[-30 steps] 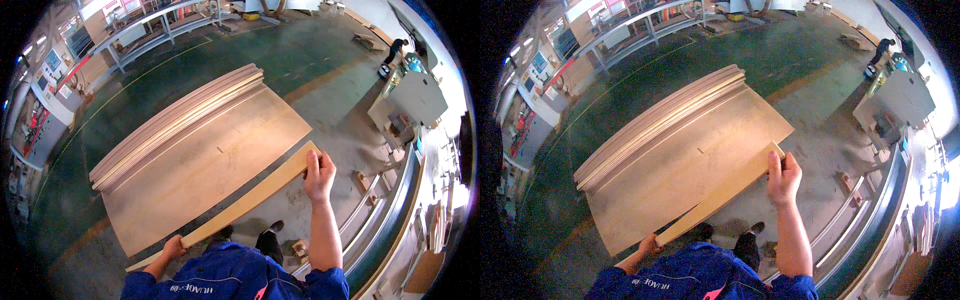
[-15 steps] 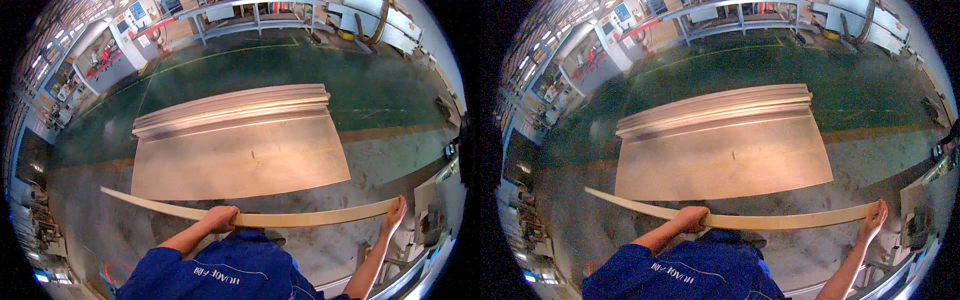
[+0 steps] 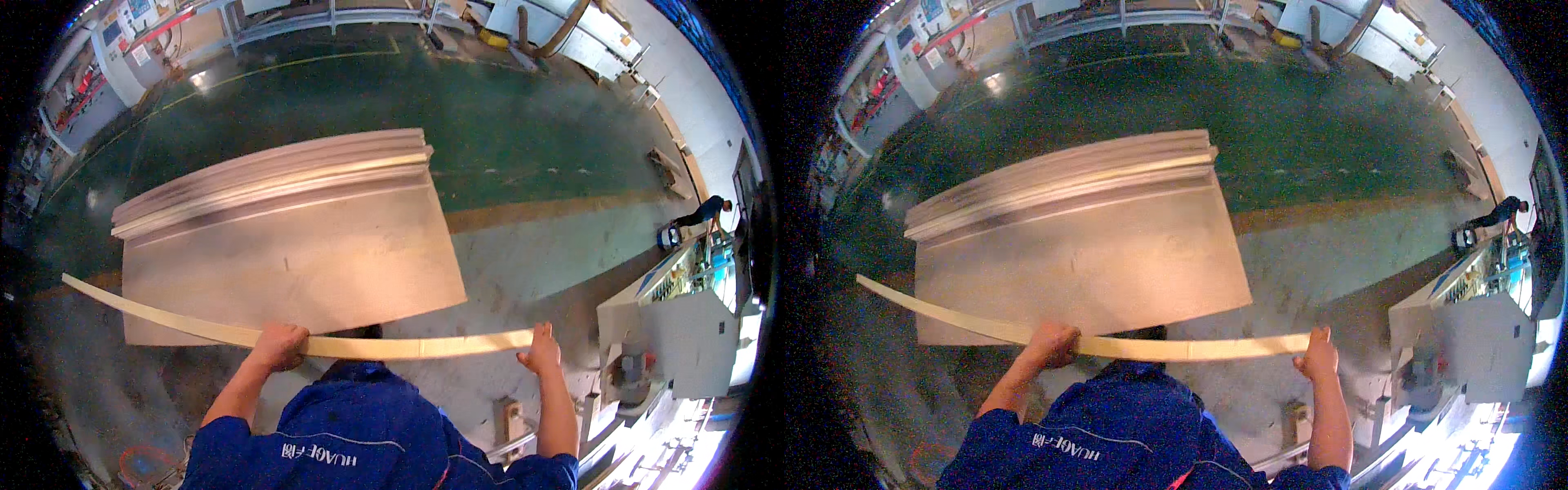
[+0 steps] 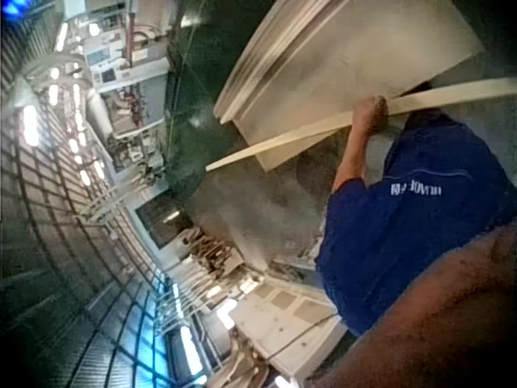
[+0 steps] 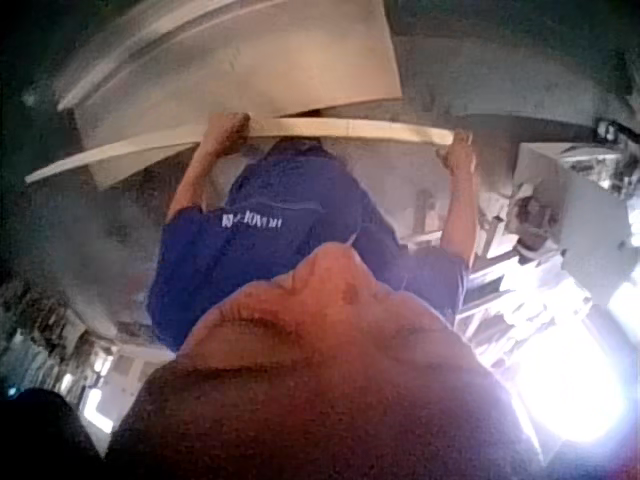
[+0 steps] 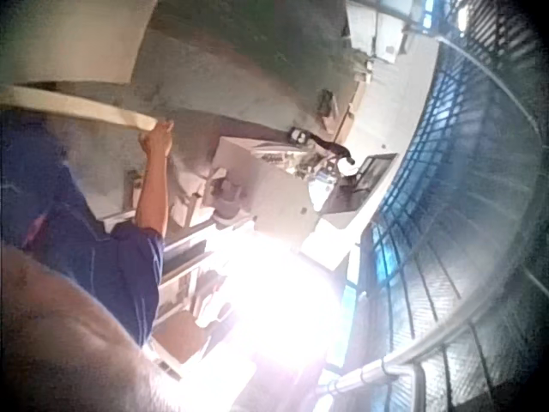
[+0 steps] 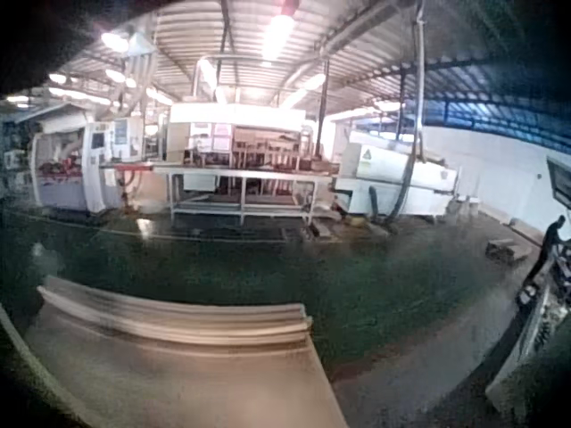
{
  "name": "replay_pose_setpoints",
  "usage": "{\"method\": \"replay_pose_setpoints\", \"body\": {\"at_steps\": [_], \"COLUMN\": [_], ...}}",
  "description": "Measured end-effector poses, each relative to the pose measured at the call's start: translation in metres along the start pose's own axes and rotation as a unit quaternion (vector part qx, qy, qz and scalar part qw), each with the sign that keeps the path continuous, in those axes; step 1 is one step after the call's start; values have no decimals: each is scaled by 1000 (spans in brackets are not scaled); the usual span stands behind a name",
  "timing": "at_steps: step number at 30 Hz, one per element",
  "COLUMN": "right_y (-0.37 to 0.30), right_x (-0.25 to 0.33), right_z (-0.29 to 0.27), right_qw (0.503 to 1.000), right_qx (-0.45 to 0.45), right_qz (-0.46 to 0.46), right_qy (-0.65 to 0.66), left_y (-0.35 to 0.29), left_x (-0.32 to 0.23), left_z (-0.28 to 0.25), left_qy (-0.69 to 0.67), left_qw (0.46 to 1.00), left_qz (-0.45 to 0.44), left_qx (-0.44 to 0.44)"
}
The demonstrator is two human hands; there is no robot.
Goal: The person assembles wooden frames by aligning long planks on a jig, securing them with a pneumatic nail gun, and smoothing edges with a wrench. The person moves between workstations to retrieve materials and tools, then returns to continue assembly.
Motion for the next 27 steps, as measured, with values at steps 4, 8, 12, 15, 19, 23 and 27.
{"method": "replay_pose_setpoints", "body": {"at_steps": [4, 8, 12, 15, 19, 23, 27], "right_y": [68, 129, 214, 294, 375, 410, 467], "right_x": [-92, -165, -271, -334, -417, -443, -455], "right_z": [-25, -44, -22, -30, -54, -151, -212], "right_qw": [998, 997, 999, 1000, 961, 929, 928], "right_qx": [3, -8, -44, 10, -82, -59, -7], "right_qz": [51, 76, 16, -18, -237, -358, -372], "right_qy": [-42, -15, -6, -3, -118, -72, -13], "left_y": [91, 175, 250, 306, 383, 424, 477], "left_x": [-79, -147, -225, -284, -371, -405, -419], "left_z": [-60, -84, -113, -132, -182, -238, -255], "left_qy": [-41, -29, -42, -29, 8, 4, -7], "left_qw": [997, 995, 989, 991, 998, 988, 984], "left_qz": [61, 83, 124, 110, 55, 65, 8], "left_qx": [-15, -37, -64, -69, -12, -140, -177]}}
Point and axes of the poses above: each hand's wrist, its own y-axis towards the middle knuckle, its own z-axis out of the palm, x = y × z, the point moved 8 cm from there along y, towards the middle knuckle, and after that the axes turned 8 degrees about -z, right-handed, at the moved point
